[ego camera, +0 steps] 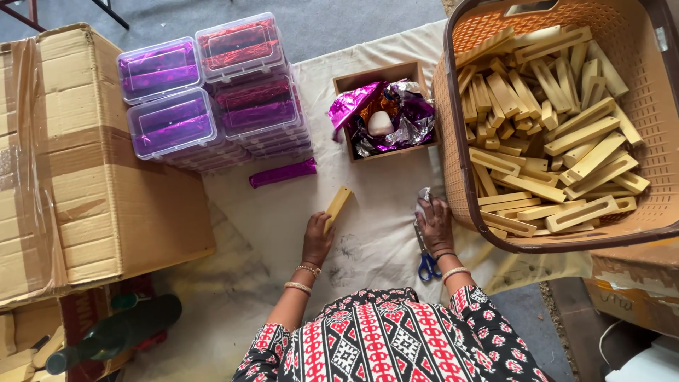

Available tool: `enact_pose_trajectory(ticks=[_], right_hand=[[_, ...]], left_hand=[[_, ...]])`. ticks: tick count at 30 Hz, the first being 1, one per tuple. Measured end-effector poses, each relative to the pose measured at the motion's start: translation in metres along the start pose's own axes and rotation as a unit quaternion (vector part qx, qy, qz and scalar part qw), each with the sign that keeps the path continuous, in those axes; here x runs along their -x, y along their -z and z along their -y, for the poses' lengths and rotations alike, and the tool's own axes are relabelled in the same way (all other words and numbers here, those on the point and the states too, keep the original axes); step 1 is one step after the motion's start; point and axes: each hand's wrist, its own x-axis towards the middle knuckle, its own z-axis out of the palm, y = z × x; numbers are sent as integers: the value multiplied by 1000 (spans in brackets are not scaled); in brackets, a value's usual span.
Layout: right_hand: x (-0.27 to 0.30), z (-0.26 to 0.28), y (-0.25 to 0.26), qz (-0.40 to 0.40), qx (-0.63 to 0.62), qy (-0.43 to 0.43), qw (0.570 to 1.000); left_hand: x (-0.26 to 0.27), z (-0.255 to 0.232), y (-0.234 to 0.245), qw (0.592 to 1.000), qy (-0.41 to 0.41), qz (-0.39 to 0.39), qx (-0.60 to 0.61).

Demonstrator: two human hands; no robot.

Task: Wrapping wooden items in purple foil and placing them into plastic containers.

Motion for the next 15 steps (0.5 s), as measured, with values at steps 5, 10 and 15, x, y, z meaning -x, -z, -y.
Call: enact_pose_trajectory(ticks=[5, 10, 15], right_hand=[[-1, 0, 1, -2, -7, -4, 1000], [0, -1, -1, -8, -18, -5, 1000], [-1, 0, 0, -17, -16, -7, 1000]], left_hand=[[6, 16, -15, 999, -5, -11, -40], [0, 25, -14, 1000, 4, -5, -28], [-24, 35, -13, 999, 27, -45, 10]])
